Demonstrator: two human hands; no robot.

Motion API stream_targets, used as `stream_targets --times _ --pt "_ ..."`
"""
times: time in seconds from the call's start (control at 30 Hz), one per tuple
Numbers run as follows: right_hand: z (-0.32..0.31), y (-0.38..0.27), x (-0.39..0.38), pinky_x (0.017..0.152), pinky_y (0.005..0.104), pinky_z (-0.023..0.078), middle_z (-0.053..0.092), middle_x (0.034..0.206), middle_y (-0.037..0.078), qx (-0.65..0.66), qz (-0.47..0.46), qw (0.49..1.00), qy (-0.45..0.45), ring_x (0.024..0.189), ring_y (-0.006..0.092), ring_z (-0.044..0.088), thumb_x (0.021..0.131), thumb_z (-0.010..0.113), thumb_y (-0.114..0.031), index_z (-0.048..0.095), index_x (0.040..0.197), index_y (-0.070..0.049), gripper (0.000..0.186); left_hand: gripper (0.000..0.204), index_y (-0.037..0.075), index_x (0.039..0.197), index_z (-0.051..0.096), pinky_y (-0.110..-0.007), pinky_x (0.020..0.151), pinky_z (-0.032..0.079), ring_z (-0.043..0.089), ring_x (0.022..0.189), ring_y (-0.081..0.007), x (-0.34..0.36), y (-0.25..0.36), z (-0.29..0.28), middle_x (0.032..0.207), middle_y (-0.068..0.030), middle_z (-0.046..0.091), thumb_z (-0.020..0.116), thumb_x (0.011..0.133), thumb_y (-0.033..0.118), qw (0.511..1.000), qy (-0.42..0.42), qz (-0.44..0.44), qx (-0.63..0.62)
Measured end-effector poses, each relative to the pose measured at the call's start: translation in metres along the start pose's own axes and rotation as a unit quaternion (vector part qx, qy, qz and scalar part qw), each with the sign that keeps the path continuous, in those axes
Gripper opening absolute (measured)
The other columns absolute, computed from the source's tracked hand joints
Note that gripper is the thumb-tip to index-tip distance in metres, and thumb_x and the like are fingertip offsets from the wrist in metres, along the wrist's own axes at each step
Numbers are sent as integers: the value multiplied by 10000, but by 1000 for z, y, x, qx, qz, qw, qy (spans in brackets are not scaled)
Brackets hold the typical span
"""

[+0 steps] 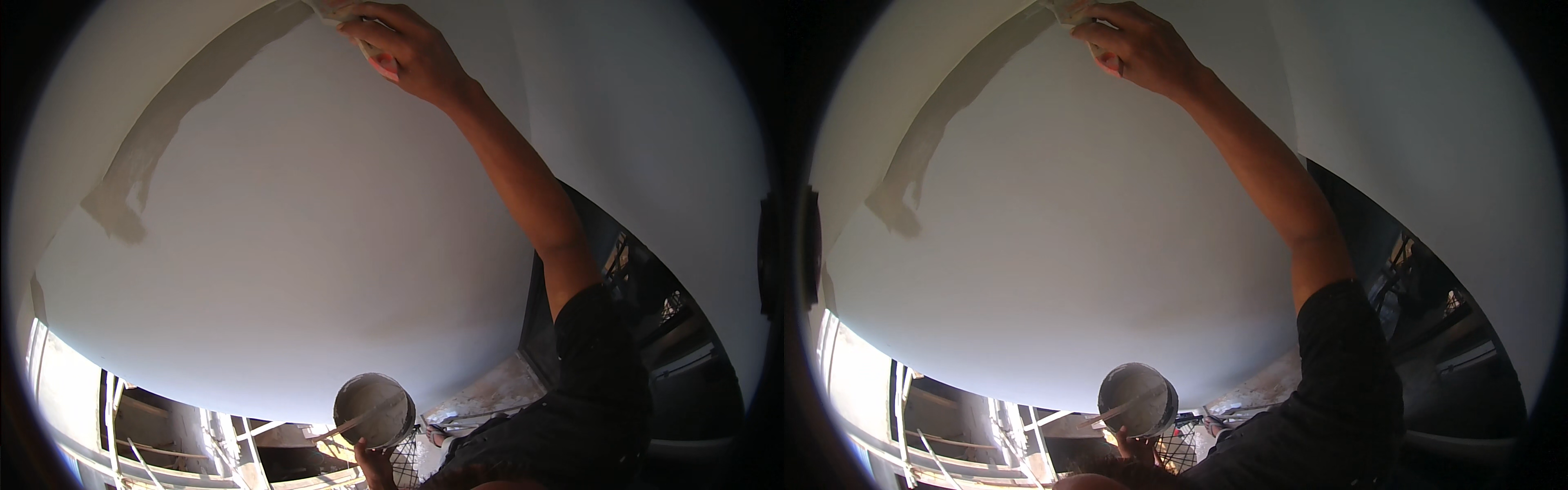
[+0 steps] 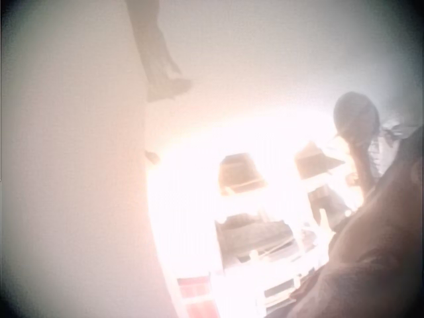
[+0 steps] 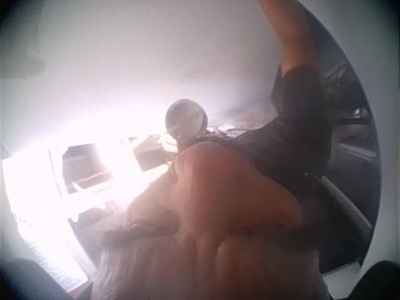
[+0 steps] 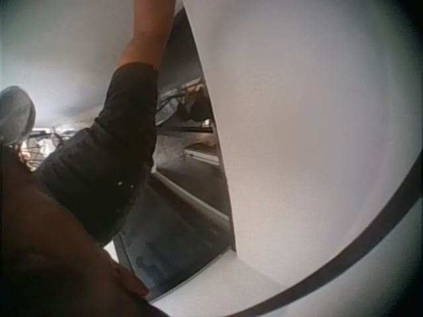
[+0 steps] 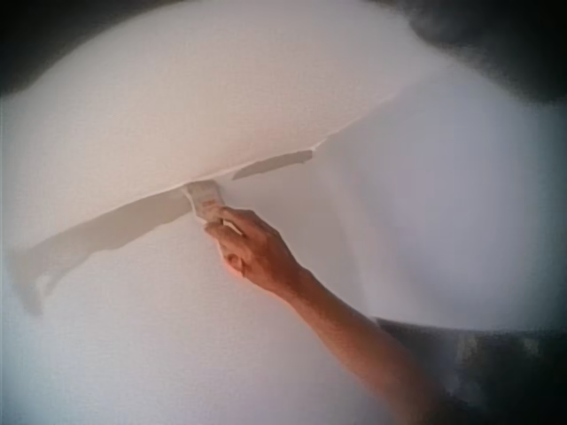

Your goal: The person paints the edges and corners of a ceiling using a brush while holding a bucket of paint in their other hand.

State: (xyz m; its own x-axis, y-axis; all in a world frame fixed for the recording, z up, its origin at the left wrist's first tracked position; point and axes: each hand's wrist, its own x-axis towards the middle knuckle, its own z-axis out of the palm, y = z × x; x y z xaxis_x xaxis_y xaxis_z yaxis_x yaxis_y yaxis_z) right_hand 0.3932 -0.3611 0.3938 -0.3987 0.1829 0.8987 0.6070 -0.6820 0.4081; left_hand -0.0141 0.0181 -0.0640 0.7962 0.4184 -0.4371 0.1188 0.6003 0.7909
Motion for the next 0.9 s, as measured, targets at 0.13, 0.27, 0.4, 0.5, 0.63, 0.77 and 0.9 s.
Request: stream_targets --times 0.13,0.27,0.4,0.5,0.63,0.77,0.9 --pt "-1 2 -3 894 360 613 620 1271 132 2 5 1000 -6 1150 290 651 805 763 30 666 1190 -48 404 882 122 1535 349 -627 1110 390 388 1418 -373 4 -2 -6 1562 -142 373 724 806 447 1000 -3 -8 2" --pt "-8 4 -3 895 364 612 622 1276 129 16 18 1000 -14 1154 296 648 811 763 24 663 1198 -48 406 884 119 1536 355 -629 1106 393 389 1424 -371 2 1 -4 1572 -147 371 719 809 466 1000 -20 -6 13" --pt "-10 6 -4 895 366 609 623 1283 125 26 26 999 -16 1161 295 645 819 754 26 662 1204 -46 402 871 114 1530 369 -626 1095 406 414 1405 -367 5 0 -8 1555 -151 394 713 816 474 1000 -12 -5 22" --pt "-13 6 -7 897 362 606 624 1288 124 19 22 1000 -12 1163 292 644 829 744 29 663 1208 -44 394 868 112 1527 378 -622 1091 413 425 1396 -365 3 2 -5 1544 -149 407 709 817 486 999 -18 0 35" --pt "-17 10 -5 906 363 601 625 1293 124 17 25 999 -11 1164 293 643 843 734 25 665 1210 -34 378 876 111 1528 374 -619 1090 415 433 1389 -364 3 3 -6 1537 -148 412 705 815 499 999 -23 -6 38" --pt "-20 12 -6 917 368 598 626 1291 124 10 20 1000 -8 1169 295 639 845 732 24 664 1210 -26 374 879 111 1534 361 -622 1092 412 430 1394 -371 5 4 -8 1539 -149 407 704 817 487 999 -32 -11 35" --pt "-23 12 -5 927 367 595 625 1290 122 3 26 1000 -13 1171 294 637 836 738 25 664 1210 -28 385 883 116 1542 351 -626 1105 397 412 1409 -379 4 5 -7 1548 -150 395 696 820 490 999 -27 -13 31"
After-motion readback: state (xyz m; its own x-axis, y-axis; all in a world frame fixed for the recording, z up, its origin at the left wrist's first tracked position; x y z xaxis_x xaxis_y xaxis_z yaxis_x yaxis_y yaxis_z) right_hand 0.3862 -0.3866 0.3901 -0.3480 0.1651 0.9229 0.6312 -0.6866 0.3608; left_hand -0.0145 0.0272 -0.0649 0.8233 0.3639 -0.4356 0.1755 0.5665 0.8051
